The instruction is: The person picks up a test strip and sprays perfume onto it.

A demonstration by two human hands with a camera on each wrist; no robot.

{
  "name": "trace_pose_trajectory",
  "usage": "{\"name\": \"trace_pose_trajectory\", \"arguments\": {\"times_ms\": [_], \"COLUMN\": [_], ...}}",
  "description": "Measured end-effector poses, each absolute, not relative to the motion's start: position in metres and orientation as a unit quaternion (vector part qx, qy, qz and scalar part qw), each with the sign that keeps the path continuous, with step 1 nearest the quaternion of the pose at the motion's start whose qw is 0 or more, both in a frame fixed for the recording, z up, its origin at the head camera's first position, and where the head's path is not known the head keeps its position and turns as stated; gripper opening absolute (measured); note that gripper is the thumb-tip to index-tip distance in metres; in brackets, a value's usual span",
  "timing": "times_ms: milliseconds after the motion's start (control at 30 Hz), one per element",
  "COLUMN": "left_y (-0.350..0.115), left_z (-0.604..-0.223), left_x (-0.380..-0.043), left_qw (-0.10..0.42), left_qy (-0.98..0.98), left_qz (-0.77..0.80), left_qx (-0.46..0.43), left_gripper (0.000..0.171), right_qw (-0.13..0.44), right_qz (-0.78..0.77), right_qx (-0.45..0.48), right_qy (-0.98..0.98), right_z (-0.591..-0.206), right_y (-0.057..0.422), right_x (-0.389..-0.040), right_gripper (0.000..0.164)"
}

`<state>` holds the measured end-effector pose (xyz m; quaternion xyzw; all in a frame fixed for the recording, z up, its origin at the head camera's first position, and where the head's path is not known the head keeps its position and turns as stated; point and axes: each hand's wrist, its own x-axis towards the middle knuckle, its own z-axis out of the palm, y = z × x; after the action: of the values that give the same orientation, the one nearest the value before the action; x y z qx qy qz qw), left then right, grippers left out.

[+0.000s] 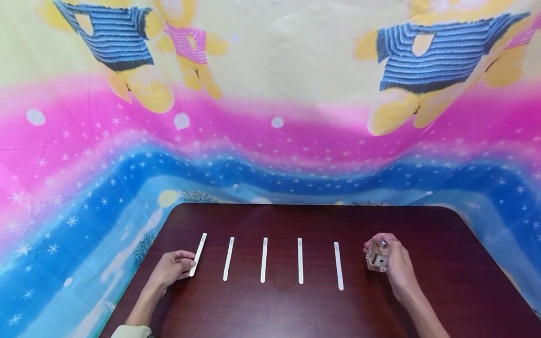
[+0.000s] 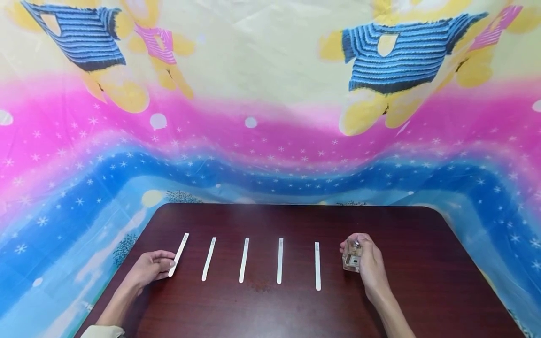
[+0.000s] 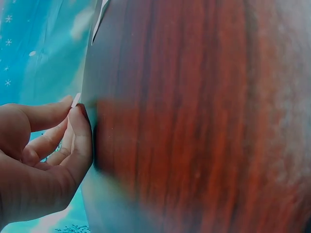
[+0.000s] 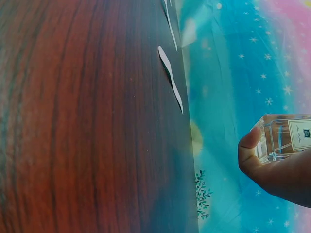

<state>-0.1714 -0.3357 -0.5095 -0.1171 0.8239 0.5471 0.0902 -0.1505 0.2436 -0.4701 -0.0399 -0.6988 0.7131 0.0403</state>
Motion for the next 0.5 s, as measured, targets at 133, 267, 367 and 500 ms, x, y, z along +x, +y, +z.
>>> {"name": "trace_pose_trajectory", "arguments": {"times_ms": [133,267,367,500], "left_y": [-0.3348,-0.3337,-0.3329,-0.3315], "left_z": [-0.5106,-0.5087,-0.5058,-0.5028], "left_x": [-0.1709,-0.1705,-0.1704,-0.1715], "left_qw": [0.091,0.087,0.087,0.084], "left_qy": [0.827,0.834,0.842,0.854], "left_qz": [0.539,0.528,0.514,0.494], "left_qx": [-0.129,-0.137,-0.142,-0.143], "left_gripper": [0.029,0.027,0.025,0.025], "right_qw": [0.041,0.047,0.051,0.050], "right_qz": [0.710,0.712,0.712,0.713], "right_qx": [-0.040,-0.035,-0.033,-0.034], "right_qy": [-0.702,-0.700,-0.699,-0.699], "right_z": [-0.4699,-0.4688,-0.4685,-0.4684], "right_y": [0.2427,0.2412,0.2406,0.2410], "right_x": [-0.1499,-0.1502,-0.1508,-0.1508], "right_gripper": [0.046,0.047,0.046,0.046]}}
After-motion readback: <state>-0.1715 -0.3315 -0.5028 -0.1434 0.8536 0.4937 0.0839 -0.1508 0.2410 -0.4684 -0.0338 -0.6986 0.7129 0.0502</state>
